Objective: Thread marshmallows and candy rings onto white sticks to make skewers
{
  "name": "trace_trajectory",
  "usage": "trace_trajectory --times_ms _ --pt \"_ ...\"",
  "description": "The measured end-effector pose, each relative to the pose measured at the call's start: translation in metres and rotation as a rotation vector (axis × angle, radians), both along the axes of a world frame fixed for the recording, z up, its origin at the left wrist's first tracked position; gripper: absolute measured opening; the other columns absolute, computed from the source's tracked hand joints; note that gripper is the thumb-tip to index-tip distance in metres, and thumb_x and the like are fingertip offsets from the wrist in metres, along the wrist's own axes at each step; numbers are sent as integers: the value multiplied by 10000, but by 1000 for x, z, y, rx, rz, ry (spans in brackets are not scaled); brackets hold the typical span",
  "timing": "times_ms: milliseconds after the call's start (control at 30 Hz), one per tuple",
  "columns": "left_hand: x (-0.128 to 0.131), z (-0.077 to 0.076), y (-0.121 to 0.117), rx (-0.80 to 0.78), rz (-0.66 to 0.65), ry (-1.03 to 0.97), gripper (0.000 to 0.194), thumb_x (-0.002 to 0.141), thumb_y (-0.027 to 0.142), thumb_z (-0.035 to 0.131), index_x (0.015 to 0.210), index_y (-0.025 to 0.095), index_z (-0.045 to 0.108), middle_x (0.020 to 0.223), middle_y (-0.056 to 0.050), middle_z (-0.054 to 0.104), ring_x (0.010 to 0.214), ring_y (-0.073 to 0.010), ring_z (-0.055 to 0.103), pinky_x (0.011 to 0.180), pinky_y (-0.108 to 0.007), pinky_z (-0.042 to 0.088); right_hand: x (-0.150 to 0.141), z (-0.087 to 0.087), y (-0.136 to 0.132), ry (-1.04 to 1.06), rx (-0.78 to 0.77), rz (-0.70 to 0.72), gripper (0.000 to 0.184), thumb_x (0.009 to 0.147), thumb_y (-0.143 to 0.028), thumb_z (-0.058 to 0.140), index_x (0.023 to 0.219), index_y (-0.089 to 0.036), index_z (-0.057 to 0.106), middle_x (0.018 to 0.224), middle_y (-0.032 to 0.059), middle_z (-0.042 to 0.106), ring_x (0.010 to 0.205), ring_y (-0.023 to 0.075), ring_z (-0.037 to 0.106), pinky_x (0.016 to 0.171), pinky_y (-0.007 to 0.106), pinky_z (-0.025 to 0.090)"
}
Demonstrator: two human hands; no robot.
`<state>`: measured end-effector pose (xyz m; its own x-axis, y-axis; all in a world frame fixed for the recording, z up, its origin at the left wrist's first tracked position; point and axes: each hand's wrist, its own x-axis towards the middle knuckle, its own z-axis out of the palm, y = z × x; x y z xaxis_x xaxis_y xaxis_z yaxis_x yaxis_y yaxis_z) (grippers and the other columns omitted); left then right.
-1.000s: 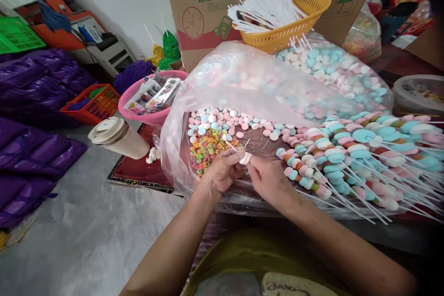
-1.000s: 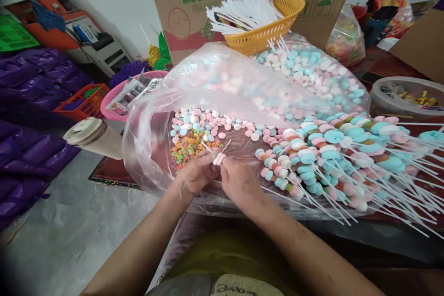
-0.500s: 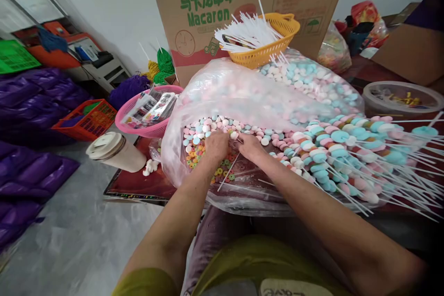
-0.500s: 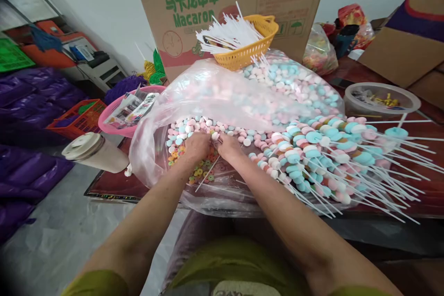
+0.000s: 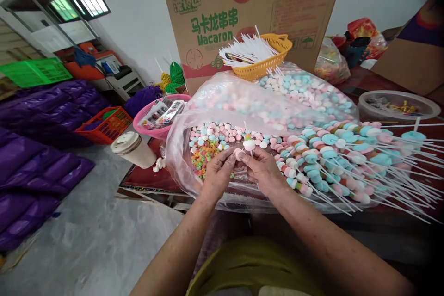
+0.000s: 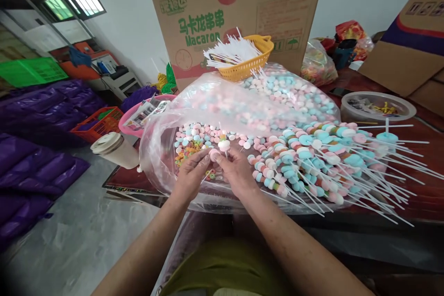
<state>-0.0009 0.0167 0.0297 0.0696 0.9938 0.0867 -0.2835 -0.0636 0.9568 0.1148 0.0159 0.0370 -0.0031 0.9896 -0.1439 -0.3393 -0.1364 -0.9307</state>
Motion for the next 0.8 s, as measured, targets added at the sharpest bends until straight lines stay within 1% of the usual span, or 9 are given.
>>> trace_trajectory --times_ms 133,200,267,333,400,467,533,667,800 --pt "0 8 -8 21 -63 -23 346 643 250 752 976 194 679 945 -43 703 877 -155 635 830 -276 494 -5 8 -6 130 -86 12 387 577 -441 743 713 -206 466 423 -130 340 314 19 194 322 182 106" --pt "1 8 -8 -26 -57 -45 337 609 238 775 928 177 682 893 -42 710 810 -148 644 774 -269 510 -3 9 -9 111 -84 40 379 599 -458 721 739 -209 472 430 -131 326 321 25 189 331 188 115" --pt "-1 5 -5 -84 -59 -70 337 587 242 787 895 154 679 844 -47 712 744 -144 645 721 -274 522 5 9 -15 18 -27 116 334 683 -492 639 766 -211 480 450 -124 305 342 39 198 351 197 148" --pt "-4 1 -2 -118 -6 -113 352 553 242 802 866 149 671 798 -37 708 688 -137 639 673 -278 529 17 9 -26 -215 64 181 292 793 -495 504 749 -207 481 473 -100 313 376 60 249 386 212 199" --pt "-8 -2 0 -115 87 -139 350 531 236 809 836 153 659 770 -18 701 671 -130 636 667 -280 531 31 9 -39 -579 180 173 307 862 -440 395 677 -202 453 498 -65 362 428 82 321 438 230 248" --pt "-10 -4 1 -101 149 -132 341 530 236 802 823 158 647 752 -5 693 666 -126 634 679 -288 533 41 8 -52 -935 299 128 313 882 -374 349 634 -200 427 521 -33 417 477 100 371 485 243 267" --pt "-9 -4 1 -80 179 -99 316 537 236 788 802 155 637 721 2 684 642 -119 627 670 -281 530 45 5 -60 -1197 374 96 288 879 -321 335 642 -199 445 537 -9 461 502 117 400 508 254 260" --pt "-2 -2 -2 -15 235 15 227 585 213 729 784 150 640 688 2 675 614 -107 617 633 -239 510 40 3 -64 -1498 368 149 236 862 -231 351 706 -185 521 590 31 563 529 134 479 510 266 228" --pt "2 -5 -4 37 296 164 189 613 190 684 794 150 652 742 -14 682 663 -119 626 665 -240 508 33 9 -62 -1631 277 255 222 868 -214 368 756 -177 557 634 59 614 568 159 559 488 281 182"
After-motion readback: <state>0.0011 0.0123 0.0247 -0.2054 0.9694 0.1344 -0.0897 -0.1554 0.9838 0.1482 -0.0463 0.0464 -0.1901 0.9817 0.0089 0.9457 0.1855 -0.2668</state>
